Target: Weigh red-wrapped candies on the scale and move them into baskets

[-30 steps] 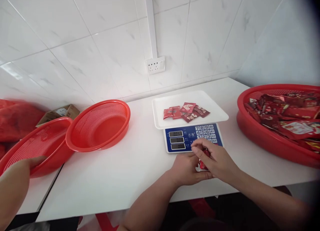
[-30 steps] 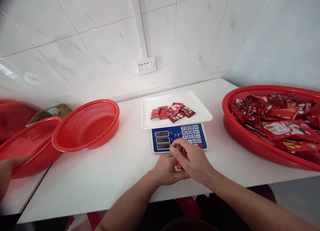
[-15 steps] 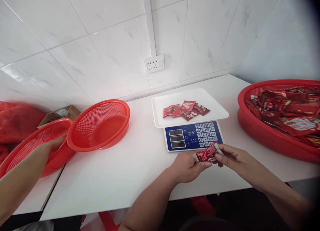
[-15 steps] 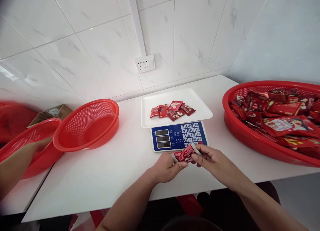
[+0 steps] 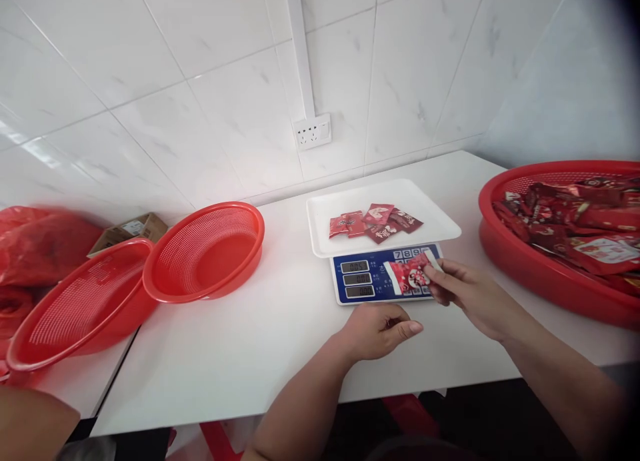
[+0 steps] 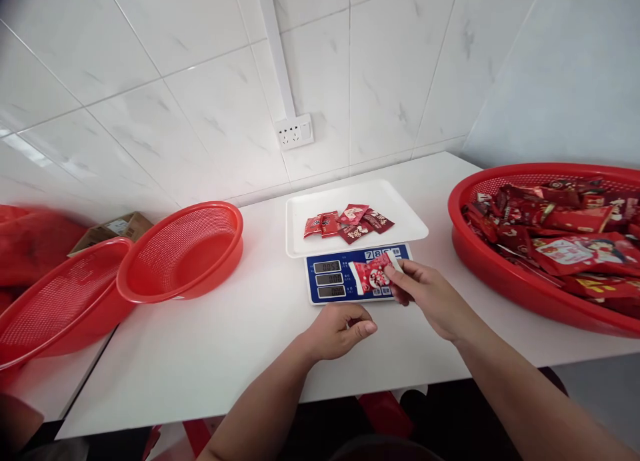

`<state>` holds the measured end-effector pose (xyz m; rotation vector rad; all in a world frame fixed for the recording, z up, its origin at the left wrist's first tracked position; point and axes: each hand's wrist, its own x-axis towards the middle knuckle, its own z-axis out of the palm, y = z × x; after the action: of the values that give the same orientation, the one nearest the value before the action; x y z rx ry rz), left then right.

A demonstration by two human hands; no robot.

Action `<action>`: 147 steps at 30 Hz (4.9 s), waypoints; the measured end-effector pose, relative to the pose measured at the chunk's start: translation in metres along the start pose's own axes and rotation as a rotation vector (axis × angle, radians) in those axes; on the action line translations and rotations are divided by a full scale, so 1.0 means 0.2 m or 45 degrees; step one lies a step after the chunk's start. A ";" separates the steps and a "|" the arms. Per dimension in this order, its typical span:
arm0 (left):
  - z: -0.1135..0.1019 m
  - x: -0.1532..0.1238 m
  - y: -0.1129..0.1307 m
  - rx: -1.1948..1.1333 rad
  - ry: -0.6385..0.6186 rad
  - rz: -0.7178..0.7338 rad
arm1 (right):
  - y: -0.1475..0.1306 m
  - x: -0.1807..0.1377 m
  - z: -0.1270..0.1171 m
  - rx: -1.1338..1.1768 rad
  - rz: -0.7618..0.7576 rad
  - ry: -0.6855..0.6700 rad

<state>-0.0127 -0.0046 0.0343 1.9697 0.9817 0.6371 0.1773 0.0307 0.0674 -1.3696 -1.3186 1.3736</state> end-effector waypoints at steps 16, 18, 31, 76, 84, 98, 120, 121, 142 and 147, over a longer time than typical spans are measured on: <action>0.01 0.00 0.01 -0.070 0.023 -0.013 | -0.13 0.23 0.10 0.059 -0.058 -0.029; 0.01 0.00 0.01 -0.077 0.021 -0.017 | -0.14 0.22 0.10 -0.044 -0.052 -0.066; 0.01 0.00 0.02 -0.045 0.033 -0.004 | -0.15 0.36 -0.05 -1.081 -0.519 0.220; 0.00 0.00 0.01 -0.064 0.021 0.010 | -0.25 0.21 -0.12 -1.217 -0.494 0.353; 0.00 0.00 0.01 -0.064 0.016 -0.027 | -0.23 0.26 -0.10 -1.263 -0.495 0.388; 0.00 0.00 0.02 -0.032 0.013 -0.044 | -0.15 0.26 -0.04 -1.065 -0.654 0.296; -0.55 0.21 0.09 0.456 0.661 -0.208 | 0.48 -0.15 -0.22 -0.535 -0.190 0.255; -0.60 0.25 0.08 0.555 0.557 -0.258 | 0.47 -0.14 -0.22 -0.515 -0.192 0.240; -0.43 0.03 0.20 0.380 1.012 -0.023 | 0.46 -0.16 -0.23 -0.418 -0.139 0.138; 0.01 -0.14 0.24 0.113 0.447 0.184 | 0.38 -0.20 -0.20 -0.049 0.026 -0.234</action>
<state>-0.0090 -0.0449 0.0714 2.0614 1.0964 1.0642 0.2313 -0.0143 0.0053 -1.3105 -1.4607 1.5245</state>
